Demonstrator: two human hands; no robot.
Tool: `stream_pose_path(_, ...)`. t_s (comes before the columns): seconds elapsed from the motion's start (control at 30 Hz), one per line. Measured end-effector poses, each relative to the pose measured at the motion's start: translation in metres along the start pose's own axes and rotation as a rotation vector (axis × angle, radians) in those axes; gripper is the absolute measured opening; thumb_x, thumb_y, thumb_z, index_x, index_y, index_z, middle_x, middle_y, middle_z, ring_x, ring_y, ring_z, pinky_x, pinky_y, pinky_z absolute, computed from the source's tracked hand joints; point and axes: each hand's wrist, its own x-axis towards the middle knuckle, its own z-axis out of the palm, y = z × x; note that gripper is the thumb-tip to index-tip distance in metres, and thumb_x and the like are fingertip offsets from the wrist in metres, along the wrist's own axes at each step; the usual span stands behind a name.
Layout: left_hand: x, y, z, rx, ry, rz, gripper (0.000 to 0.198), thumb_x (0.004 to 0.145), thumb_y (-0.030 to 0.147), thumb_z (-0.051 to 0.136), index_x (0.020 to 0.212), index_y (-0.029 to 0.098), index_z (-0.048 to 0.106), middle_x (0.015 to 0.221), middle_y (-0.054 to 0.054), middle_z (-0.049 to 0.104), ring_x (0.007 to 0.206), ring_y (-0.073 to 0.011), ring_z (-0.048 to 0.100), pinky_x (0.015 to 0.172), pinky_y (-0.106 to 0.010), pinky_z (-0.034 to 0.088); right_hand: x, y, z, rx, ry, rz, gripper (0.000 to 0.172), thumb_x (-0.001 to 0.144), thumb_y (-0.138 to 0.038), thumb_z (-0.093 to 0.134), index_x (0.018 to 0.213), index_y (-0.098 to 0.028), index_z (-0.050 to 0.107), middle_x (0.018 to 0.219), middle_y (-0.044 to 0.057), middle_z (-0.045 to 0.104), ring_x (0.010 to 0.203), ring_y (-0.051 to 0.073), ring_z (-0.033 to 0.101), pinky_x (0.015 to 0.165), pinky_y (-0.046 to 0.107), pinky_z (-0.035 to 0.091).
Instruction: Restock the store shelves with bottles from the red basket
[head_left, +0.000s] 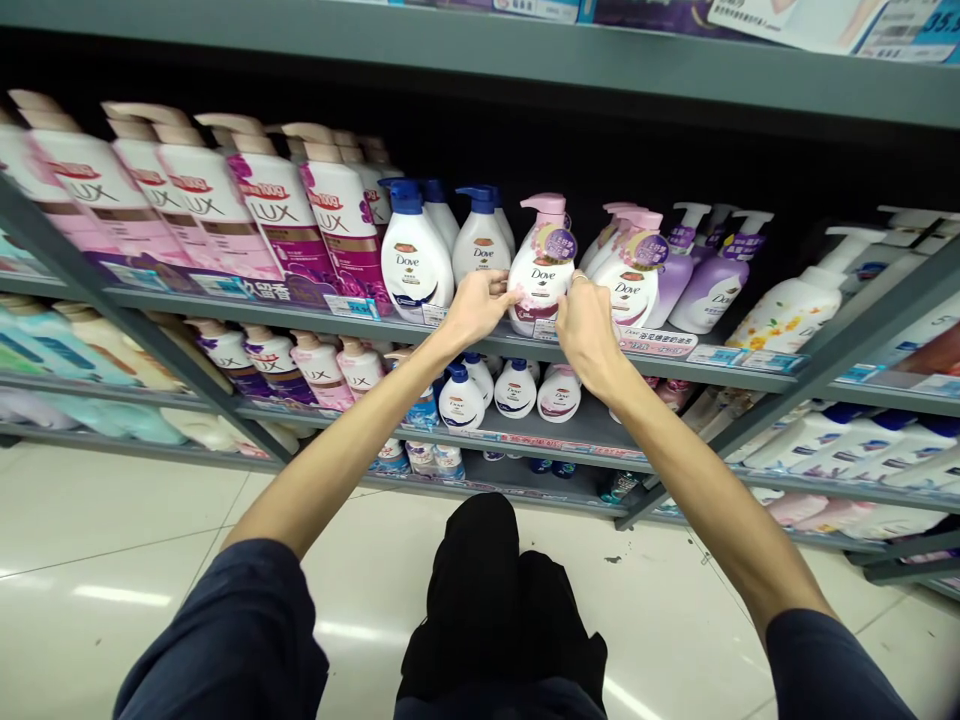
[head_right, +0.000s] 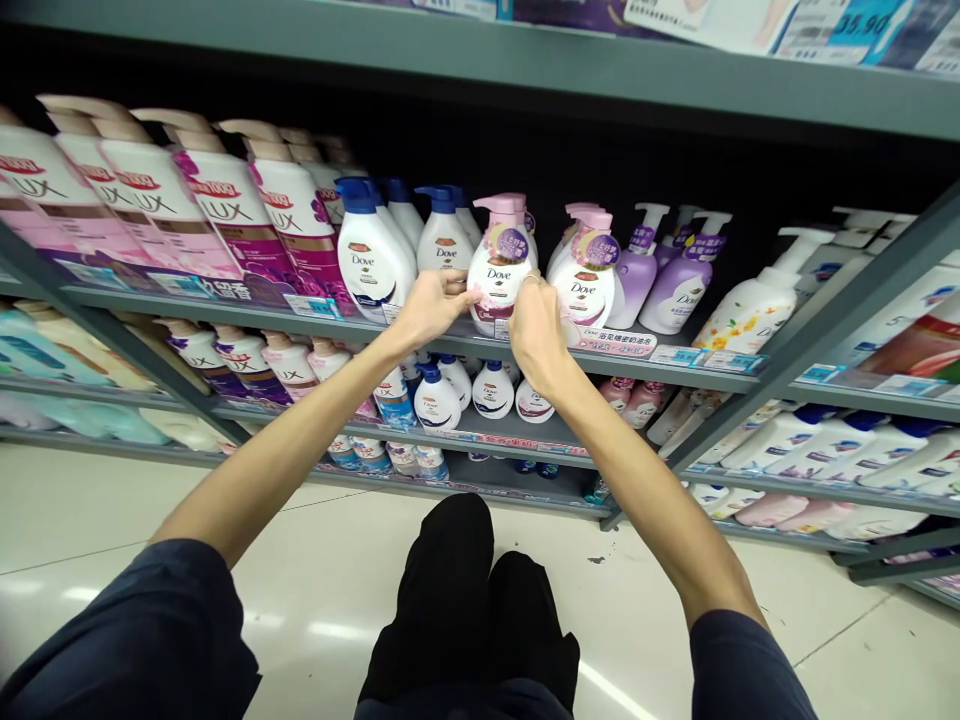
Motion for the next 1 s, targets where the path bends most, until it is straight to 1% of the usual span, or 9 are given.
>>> stream_pose_path(0.13,0.001,-0.002,-0.002,0.010,-0.002,-0.011,0.062,0.081,0.046,0.097,0.128,0.012,0.077,0.122,-0.019,0.084,0.123,-0.0364,0.079,0.115,-0.058,0.063,-0.003,0.001,0.014,0.020,0.059,-0.014,0.064,0.108,-0.043,0.053,0.163,-0.011,0.051,0.146,0.029,0.065,0.140,0.045,0.063,0.118,0.065,0.055)
stream_pose_path(0.2,0.000,-0.002,-0.003,0.049,0.019,0.007,0.062,0.082,0.046,0.096,0.129,0.011,0.077,0.125,-0.020,0.083,0.125,-0.0364,0.078,0.117,-0.058,0.061,-0.004,0.000,0.015,0.036,0.040,-0.001,0.070,0.108,-0.044,0.054,0.168,-0.009,0.046,0.153,0.030,0.062,0.146,0.047,0.060,0.122,0.067,0.052)
stream_pose_path(0.4,-0.004,0.002,-0.006,0.045,-0.006,-0.017,0.059,0.085,0.039,0.095,0.131,0.008,0.075,0.120,-0.020,0.084,0.120,-0.0366,0.080,0.116,-0.058,0.062,-0.006,-0.001,0.010,0.107,-0.013,0.035,0.068,0.112,-0.038,0.047,0.172,-0.007,0.042,0.156,0.030,0.061,0.145,0.045,0.062,0.124,0.066,0.051)
stream_pose_path(0.5,-0.004,0.003,-0.009,0.081,-0.015,-0.020,0.061,0.087,0.038,0.094,0.136,0.008,0.073,0.123,-0.021,0.084,0.118,-0.0368,0.081,0.115,-0.058,0.063,-0.011,-0.006,0.006,0.128,-0.022,0.022,0.066,0.112,-0.036,0.046,0.172,-0.009,0.044,0.162,0.029,0.058,0.154,0.044,0.055,0.128,0.066,0.048)
stream_pose_path(0.6,-0.002,0.002,-0.010,0.127,-0.009,0.004,0.059,0.090,0.039,0.091,0.137,0.009,0.072,0.129,-0.021,0.082,0.120,-0.0362,0.080,0.115,-0.056,0.063,-0.028,-0.014,-0.007,0.104,-0.002,-0.036,0.059,0.113,-0.034,0.042,0.168,-0.013,0.050,0.165,0.023,0.058,0.160,0.040,0.050,0.133,0.066,0.043)
stream_pose_path(0.7,-0.007,0.003,-0.010,0.148,-0.019,0.023,0.058,0.092,0.045,0.089,0.136,0.011,0.073,0.130,-0.021,0.082,0.122,-0.0359,0.079,0.113,-0.054,0.063,-0.052,-0.013,-0.031,0.101,0.069,-0.099,0.050,0.113,-0.033,0.043,0.155,-0.018,0.066,0.153,0.019,0.068,0.147,0.036,0.063,0.127,0.061,0.052)
stream_pose_path(0.8,-0.025,0.011,-0.008,0.232,0.098,0.135,0.053,0.096,0.053,0.084,0.130,0.014,0.076,0.135,-0.019,0.078,0.131,-0.0353,0.073,0.117,-0.051,0.060,-0.072,0.005,-0.055,0.087,0.124,-0.062,0.038,0.110,-0.036,0.052,0.134,-0.020,0.078,0.130,0.017,0.079,0.112,0.034,0.077,0.107,0.054,0.063)
stream_pose_path(0.9,-0.046,0.017,-0.002,0.359,0.234,0.256,0.042,0.102,0.058,0.076,0.120,0.020,0.080,0.132,-0.013,0.076,0.127,-0.0312,0.071,0.113,-0.046,0.059,-0.077,0.030,-0.065,0.087,0.097,0.008,0.032,0.106,-0.039,0.062,0.121,-0.020,0.082,0.099,0.012,0.084,0.084,0.030,0.078,0.094,0.049,0.064)
stream_pose_path(1.0,-0.051,0.013,0.002,0.413,0.244,0.252,0.043,0.101,0.061,0.075,0.115,0.021,0.082,0.124,-0.012,0.075,0.111,-0.0275,0.073,0.106,-0.044,0.060,-0.070,0.047,-0.061,0.120,0.033,0.023,0.029,0.104,-0.036,0.065,0.119,-0.019,0.082,0.081,0.006,0.081,0.074,0.026,0.077,0.087,0.043,0.063)
